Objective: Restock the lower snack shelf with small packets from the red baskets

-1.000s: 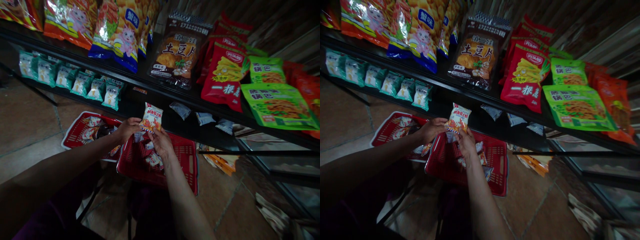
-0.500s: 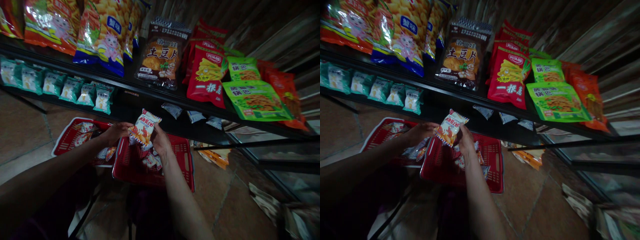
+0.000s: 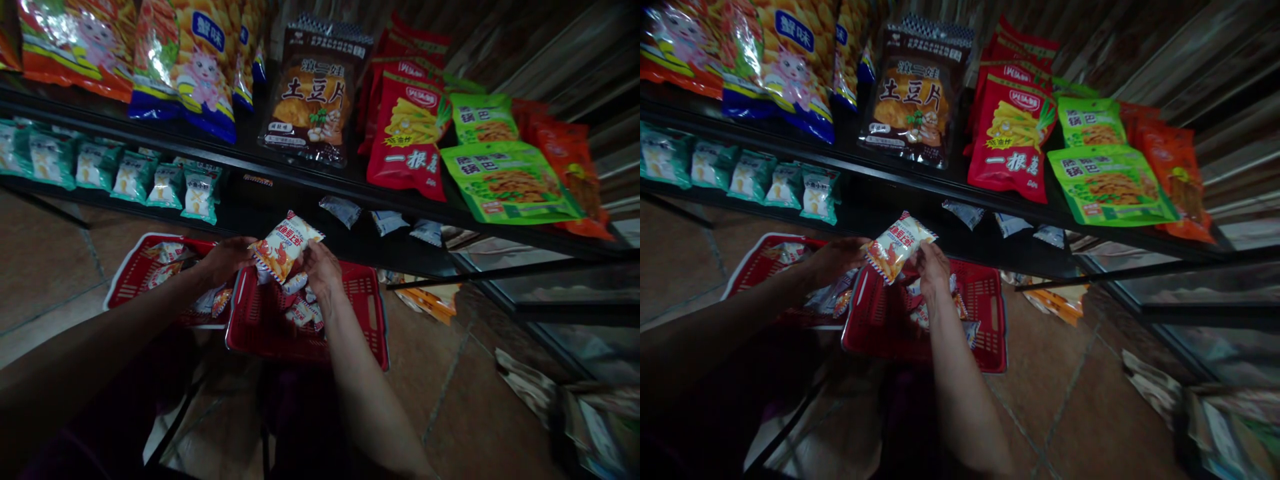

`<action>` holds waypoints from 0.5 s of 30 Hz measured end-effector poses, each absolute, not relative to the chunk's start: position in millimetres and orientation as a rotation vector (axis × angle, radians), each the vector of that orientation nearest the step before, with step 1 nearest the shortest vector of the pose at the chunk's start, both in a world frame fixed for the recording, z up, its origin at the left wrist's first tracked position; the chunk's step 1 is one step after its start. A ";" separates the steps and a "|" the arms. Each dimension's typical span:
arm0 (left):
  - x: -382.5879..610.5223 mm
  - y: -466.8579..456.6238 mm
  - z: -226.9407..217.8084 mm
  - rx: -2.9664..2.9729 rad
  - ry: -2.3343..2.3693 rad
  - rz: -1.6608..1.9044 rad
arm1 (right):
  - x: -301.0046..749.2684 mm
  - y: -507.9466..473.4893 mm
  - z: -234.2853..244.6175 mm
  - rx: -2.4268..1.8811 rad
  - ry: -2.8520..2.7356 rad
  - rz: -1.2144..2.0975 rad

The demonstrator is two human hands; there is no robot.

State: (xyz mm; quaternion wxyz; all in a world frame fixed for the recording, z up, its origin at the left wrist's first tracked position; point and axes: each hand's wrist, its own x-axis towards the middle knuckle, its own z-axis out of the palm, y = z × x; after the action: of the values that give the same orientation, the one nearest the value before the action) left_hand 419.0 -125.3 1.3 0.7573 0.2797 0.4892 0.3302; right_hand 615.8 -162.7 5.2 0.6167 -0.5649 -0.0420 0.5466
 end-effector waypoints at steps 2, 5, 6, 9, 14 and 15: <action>419.6 -124.8 1.6 0.571 1.086 0.731 | 615.9 -162.4 5.4 -1.318 -0.091 1.236; 418.9 -123.9 2.3 0.547 1.107 0.714 | 615.4 -162.0 5.5 -1.331 -0.101 1.196; 418.6 -123.8 2.5 0.551 1.112 0.706 | 615.3 -161.9 5.5 -1.336 -0.099 1.186; 418.6 -124.8 3.6 0.569 1.107 0.690 | 615.2 -161.6 5.4 -1.343 -0.085 1.174; 422.4 -131.8 7.7 0.535 1.066 0.634 | 614.7 -162.0 4.9 -1.312 -0.122 1.189; 423.0 -133.5 8.0 0.530 1.054 0.629 | 614.1 -162.2 4.9 -1.299 -0.131 1.199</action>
State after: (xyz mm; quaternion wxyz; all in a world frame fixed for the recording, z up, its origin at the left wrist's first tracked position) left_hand 423.0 -133.5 8.0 0.7848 0.2457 0.4886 0.2915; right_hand 614.1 -162.2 4.9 0.6322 -0.5679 -0.0572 0.5240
